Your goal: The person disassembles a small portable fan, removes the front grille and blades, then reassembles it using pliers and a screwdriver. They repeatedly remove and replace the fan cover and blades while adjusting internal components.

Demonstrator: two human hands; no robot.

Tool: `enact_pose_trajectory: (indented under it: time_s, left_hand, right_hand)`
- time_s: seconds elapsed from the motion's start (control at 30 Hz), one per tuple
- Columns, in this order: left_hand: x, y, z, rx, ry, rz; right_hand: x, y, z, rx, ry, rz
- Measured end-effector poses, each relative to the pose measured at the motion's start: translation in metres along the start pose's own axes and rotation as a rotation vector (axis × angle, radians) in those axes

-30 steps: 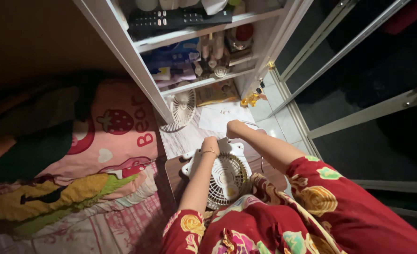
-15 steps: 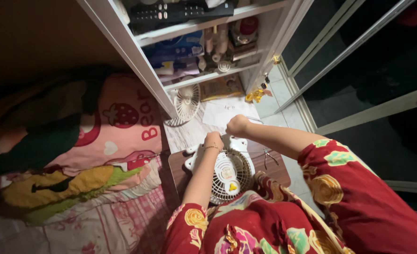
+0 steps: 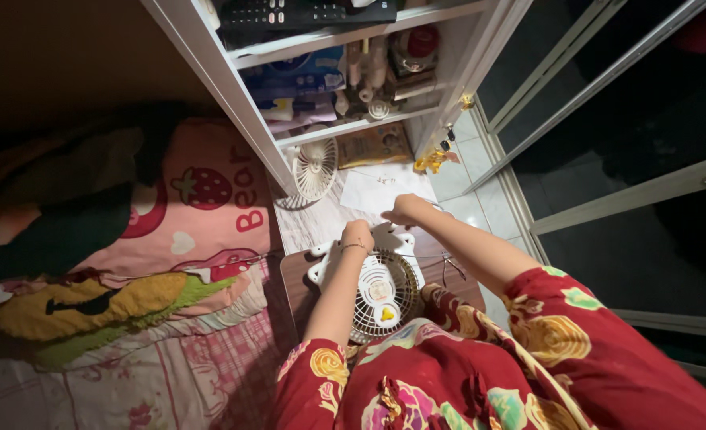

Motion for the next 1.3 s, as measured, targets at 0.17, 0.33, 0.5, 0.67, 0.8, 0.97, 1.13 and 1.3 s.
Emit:
enact_pose_trajectory:
  time_s: [0.17, 0.33, 0.5, 0.67, 0.8, 0.97, 1.13, 1.3]
  left_hand:
    - [-0.004, 0.005, -0.001, 0.000, -0.029, 0.019]
    - [-0.006, 0.008, -0.008, -0.033, -0.121, 0.003]
    - [-0.011, 0.016, -0.015, -0.007, -0.121, -0.023]
    - [-0.037, 0.047, -0.041, -0.115, -0.125, 0.167]
    - [-0.078, 0.065, -0.078, -0.334, -0.594, -0.244]
    - [-0.080, 0.036, -0.065, -0.311, -0.608, -0.643]
    - [-0.068, 0.004, -0.015, -0.291, -0.706, -0.773]
    - [-0.063, -0.028, 0.019, 0.151, -0.619, -1.193]
  right_hand:
    - [-0.004, -0.003, 0.017, -0.100, -0.012, -0.154]
    - [0.010, -0.014, 0.039, -0.108, 0.326, -0.666]
    - [0.030, -0.005, 0.011, -0.121, 0.619, -0.991]
    - [0.028, 0.017, -0.050, -0.531, 0.404, -0.422]
    - [0.007, 0.009, -0.062, -0.478, 0.171, -0.279]
    - [-0.001, 0.015, -0.055, -0.478, 0.148, -0.255]
    - [-0.005, 0.010, -0.051, -0.622, 0.165, -0.225]
    - [-0.007, -0.008, -0.053, -0.855, 0.367, 0.130]
Point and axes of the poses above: each hand's wrist, its own z-axis towards the middle knuckle, its own y-axis out of the back of the hand, x = y × z, the point moved 7 cm from there along z, towards the middle knuckle, and after that the axes turned 9 degrees about x, right-handed, at the moved point
